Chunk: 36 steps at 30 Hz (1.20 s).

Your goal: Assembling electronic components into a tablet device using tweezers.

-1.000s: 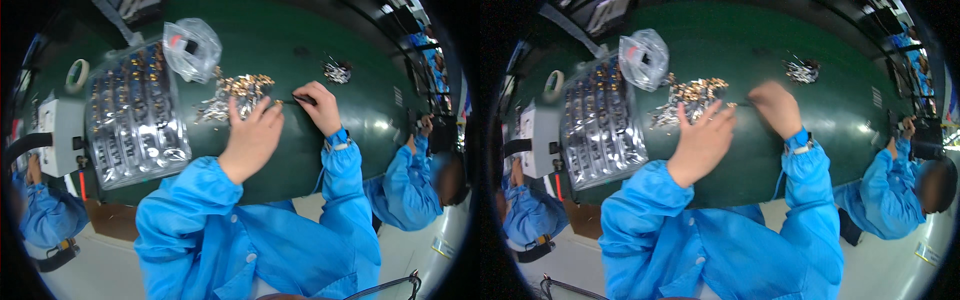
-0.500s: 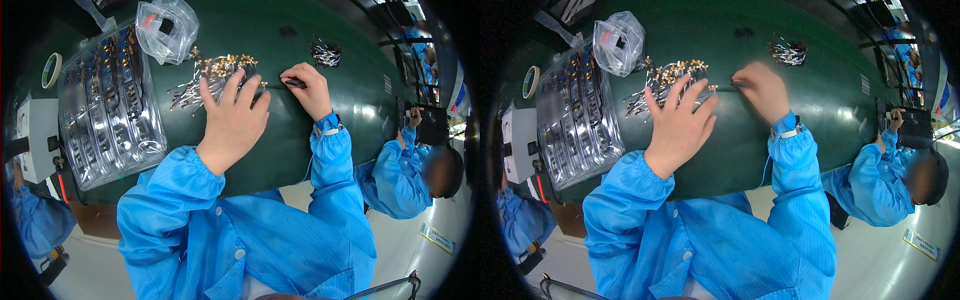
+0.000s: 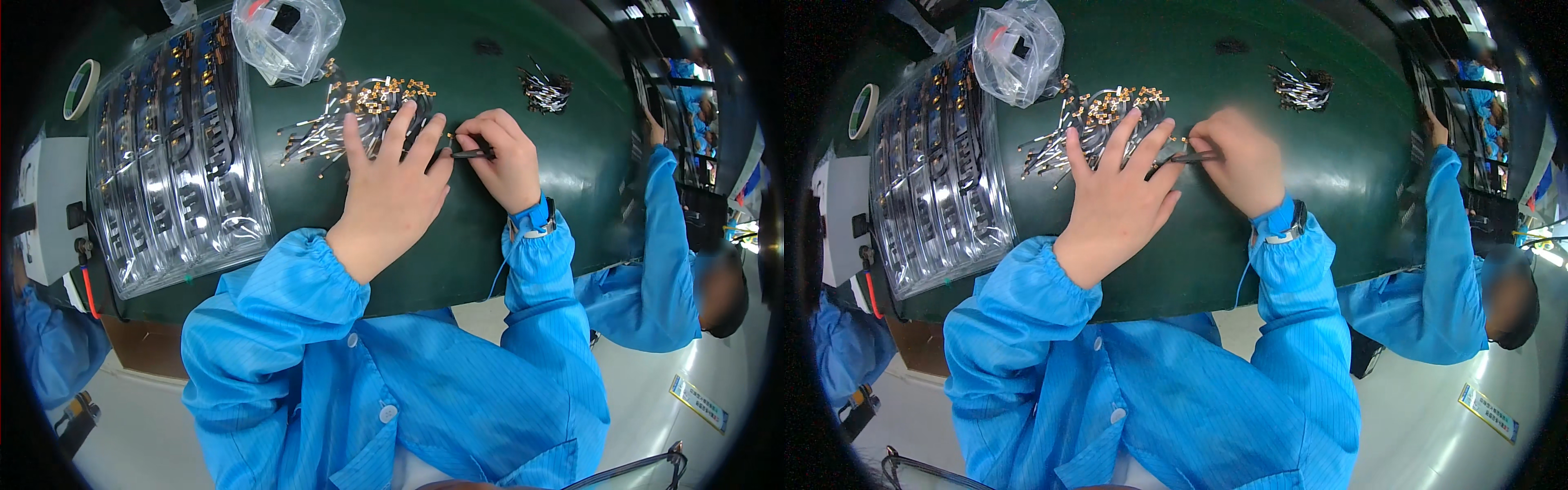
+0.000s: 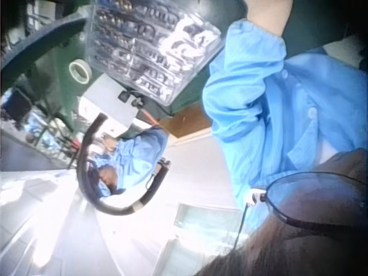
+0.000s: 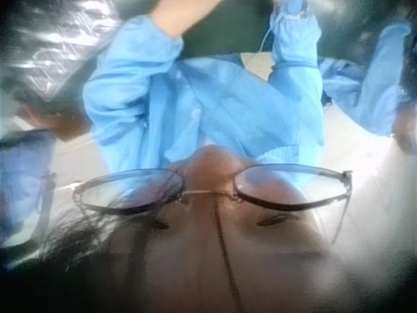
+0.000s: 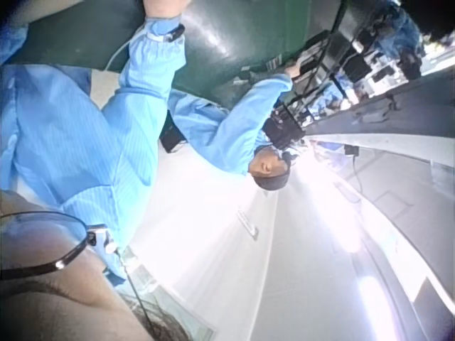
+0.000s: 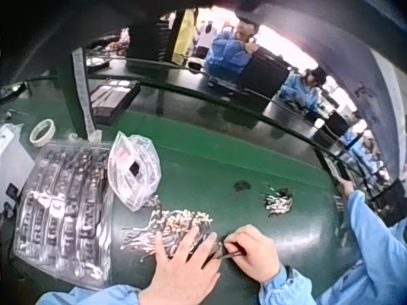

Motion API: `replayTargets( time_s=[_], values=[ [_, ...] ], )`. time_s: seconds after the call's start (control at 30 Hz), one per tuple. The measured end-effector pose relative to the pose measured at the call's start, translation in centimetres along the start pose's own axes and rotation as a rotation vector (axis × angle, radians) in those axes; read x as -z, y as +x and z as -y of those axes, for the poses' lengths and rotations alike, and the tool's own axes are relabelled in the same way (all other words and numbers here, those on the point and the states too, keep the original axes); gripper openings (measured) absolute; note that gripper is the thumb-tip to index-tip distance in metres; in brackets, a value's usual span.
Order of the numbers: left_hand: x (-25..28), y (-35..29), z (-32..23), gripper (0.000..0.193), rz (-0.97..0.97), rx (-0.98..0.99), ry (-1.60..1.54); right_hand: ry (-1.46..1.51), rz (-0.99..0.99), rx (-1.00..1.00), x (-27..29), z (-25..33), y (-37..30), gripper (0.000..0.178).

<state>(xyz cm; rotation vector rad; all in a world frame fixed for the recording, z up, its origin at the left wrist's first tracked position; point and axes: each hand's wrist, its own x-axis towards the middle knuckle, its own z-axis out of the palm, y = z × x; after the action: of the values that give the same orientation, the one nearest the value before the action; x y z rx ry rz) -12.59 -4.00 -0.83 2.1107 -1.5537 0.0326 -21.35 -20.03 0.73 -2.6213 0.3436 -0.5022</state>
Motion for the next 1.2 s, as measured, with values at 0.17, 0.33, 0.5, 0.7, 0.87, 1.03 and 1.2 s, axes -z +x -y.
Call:
replayTargets(
  time_s=[0.17,0.33,0.5,0.7,0.87,1.03,1.2],
  values=[
    [-0.1,-0.2,0.0,0.029,-0.014,0.037,-0.024,-0.021,0.009,-0.003,-0.2,0.3,0.1,0.012],
    [0.1,-0.2,-0.1,0.033,0.003,0.052,-0.028,-0.118,0.0,0.018,-0.4,0.8,0.0,0.016],
    [0.1,-0.1,-0.1,0.034,0.017,0.049,-0.025,-0.174,-0.014,-0.002,-0.3,1.4,-0.3,0.018],
    [0.0,-0.3,-0.1,0.035,0.012,0.052,-0.032,-0.145,-0.006,-0.011,-0.4,0.9,-0.4,0.021],
    [-0.2,-0.2,-0.1,0.038,0.013,0.051,-0.013,-0.221,0.098,0.041,0.7,2.0,-0.6,0.026],
    [-0.3,-0.2,-0.2,0.039,-0.018,0.038,0.022,-0.243,0.154,-0.052,1.1,2.9,-0.6,0.022],
    [0.1,-0.2,-0.2,0.04,0.024,0.045,0.029,0.063,0.042,-0.184,0.7,-0.3,-0.9,0.025]
  ],
)
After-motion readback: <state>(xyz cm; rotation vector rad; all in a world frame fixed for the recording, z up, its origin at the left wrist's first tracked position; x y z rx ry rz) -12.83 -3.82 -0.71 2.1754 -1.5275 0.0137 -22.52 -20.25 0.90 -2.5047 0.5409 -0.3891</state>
